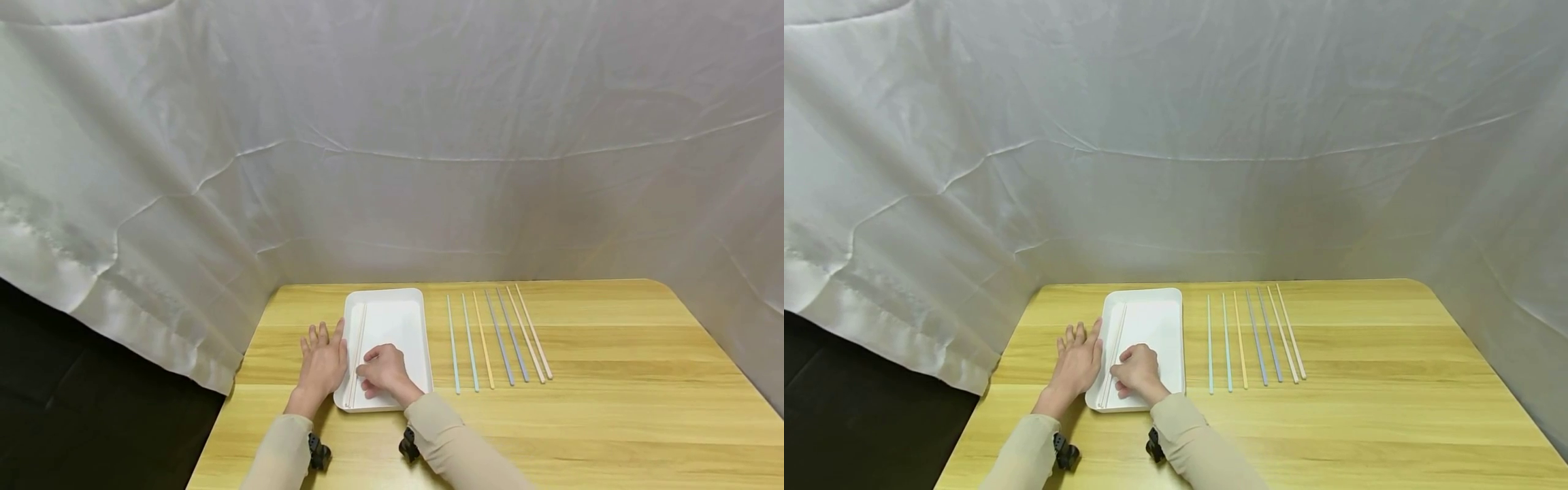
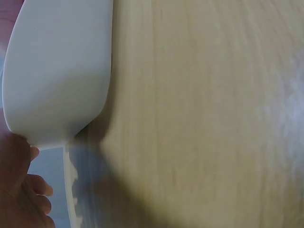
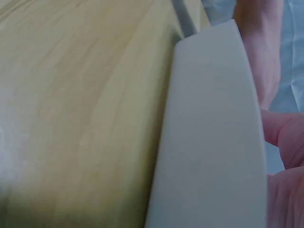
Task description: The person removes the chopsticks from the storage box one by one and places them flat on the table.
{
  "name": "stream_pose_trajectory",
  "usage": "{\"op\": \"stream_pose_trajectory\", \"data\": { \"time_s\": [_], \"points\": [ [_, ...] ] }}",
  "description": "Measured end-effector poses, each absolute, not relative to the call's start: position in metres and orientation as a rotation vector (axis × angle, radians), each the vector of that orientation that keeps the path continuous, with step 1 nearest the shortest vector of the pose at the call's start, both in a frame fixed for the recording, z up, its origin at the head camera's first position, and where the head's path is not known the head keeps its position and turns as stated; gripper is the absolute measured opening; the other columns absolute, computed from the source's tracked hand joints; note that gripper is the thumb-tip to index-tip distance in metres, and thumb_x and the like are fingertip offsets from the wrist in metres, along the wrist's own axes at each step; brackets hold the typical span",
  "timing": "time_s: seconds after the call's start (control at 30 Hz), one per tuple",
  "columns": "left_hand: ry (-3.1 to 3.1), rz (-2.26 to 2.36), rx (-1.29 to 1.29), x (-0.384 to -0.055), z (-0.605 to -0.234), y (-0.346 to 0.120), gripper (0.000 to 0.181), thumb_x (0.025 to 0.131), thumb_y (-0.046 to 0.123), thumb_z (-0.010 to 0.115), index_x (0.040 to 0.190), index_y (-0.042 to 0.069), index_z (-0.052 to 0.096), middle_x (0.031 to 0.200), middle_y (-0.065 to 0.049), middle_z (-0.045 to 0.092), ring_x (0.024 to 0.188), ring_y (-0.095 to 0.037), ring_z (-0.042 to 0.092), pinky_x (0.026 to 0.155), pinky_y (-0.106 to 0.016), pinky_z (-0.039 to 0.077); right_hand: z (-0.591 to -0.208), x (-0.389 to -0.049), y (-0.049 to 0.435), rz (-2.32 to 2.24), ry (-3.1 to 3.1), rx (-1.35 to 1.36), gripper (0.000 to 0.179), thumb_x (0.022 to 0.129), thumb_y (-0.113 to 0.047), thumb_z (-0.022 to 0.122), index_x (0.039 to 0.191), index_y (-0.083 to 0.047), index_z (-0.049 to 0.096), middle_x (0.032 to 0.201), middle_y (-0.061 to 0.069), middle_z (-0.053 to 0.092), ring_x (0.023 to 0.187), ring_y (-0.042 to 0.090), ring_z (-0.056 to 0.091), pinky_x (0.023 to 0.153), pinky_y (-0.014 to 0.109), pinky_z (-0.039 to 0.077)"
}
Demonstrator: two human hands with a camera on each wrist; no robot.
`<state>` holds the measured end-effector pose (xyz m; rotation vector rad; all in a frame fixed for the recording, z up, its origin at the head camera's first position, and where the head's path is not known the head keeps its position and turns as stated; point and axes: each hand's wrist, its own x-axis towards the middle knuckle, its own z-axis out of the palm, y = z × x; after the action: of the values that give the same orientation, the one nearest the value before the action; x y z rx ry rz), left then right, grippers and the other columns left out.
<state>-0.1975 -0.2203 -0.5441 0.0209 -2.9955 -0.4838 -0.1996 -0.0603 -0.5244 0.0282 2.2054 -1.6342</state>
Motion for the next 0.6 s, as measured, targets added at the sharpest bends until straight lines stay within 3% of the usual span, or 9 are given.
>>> {"op": "stream_pose_trajectory", "data": {
  "time_s": [0.2,0.43,0.6],
  "points": [
    [-2.995,-0.501,0.026,-0.1973,-0.5432,-0.2199,0.055,0.114,0.03,0.035,0.166,0.012,0.035,0.163,-0.04,0.032,0.154,-0.062,0.023,0.123,-0.078,0.018,-0.528,-0.1989,-0.0639,-1.628,2.23,0.015,0.025,0.083,0.002,0.077,0.105,0.008,0.067,0.063,0.018,0.072,0.039,0.009,0.058,0.046,0.03,0.059],
    [-2.97,-0.497,0.013,-0.1973,-0.5432,-0.22,0.054,0.113,0.028,0.037,0.164,0.01,0.038,0.161,-0.041,0.035,0.152,-0.063,0.026,0.121,-0.078,0.021,-0.5315,-0.1976,-0.0682,-1.552,2.357,-0.042,0.026,0.079,0.002,0.082,0.097,0.003,0.064,0.05,0.01,0.064,0.033,0.008,0.053,0.038,0.026,0.052],
    [-2.991,-0.5,0.024,-0.1978,-0.5425,-0.2204,0.054,0.114,0.029,0.036,0.165,0.011,0.036,0.162,-0.041,0.032,0.153,-0.062,0.023,0.122,-0.078,0.019,-0.5306,-0.1973,-0.067,-1.554,2.379,-0.046,0.021,0.08,0.006,0.075,0.096,0.004,0.063,0.047,0.008,0.061,0.033,0.008,0.052,0.037,0.027,0.053]
  ]
}}
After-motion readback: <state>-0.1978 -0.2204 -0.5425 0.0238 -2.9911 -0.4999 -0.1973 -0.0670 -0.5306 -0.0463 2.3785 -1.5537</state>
